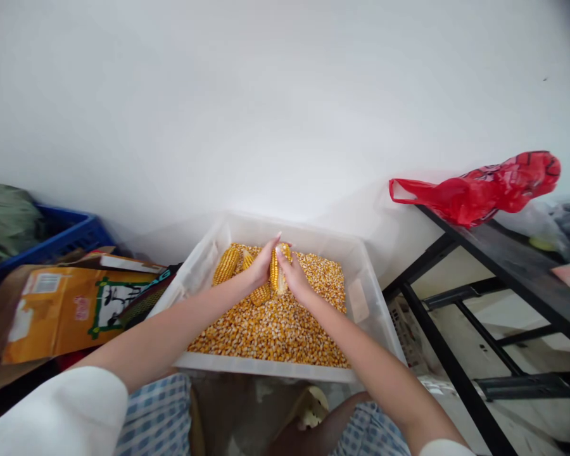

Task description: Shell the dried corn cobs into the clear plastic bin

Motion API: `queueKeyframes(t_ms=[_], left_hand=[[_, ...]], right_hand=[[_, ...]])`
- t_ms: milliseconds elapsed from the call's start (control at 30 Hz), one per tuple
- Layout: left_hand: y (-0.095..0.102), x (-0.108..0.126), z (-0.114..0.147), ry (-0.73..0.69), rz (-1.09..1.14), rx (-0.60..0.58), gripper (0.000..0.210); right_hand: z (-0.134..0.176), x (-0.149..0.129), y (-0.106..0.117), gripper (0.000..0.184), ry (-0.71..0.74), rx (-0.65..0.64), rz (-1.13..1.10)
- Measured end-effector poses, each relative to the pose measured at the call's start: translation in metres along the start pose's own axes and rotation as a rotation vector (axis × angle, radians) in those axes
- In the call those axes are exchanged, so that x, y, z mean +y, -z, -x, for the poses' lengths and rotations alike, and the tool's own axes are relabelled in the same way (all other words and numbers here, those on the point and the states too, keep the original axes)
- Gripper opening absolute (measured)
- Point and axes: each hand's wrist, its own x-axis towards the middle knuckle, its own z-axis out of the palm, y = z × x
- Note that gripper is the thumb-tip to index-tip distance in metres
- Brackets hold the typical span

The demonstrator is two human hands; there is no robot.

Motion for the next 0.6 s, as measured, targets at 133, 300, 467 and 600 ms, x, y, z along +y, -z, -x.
queueKeyframes(t_ms=[133, 300, 467, 600], left_hand=[[-0.004, 0.007, 0.003, 0.155, 0.016, -0.065, 0.050], [-0.004, 0.012, 0.004, -0.038, -0.220, 0.055, 0.046], [0.003, 0.013, -0.004, -0.134, -0.281, 0.076, 0.048], [0.014, 0.026, -0.012, -0.086, -0.231, 0.109, 0.051]], right_hand=[[-0.001, -0.001, 0.002, 0.043, 0.027, -0.082, -0.055], [-0.007, -0.011, 0.008, 0.046, -0.261, -0.159, -0.171], [-0.007, -0.012, 0.009, 0.030, -0.325, -0.121, -0.285], [-0.004, -0.008, 0.007, 0.022, -0.379, -0.206, -0.297]])
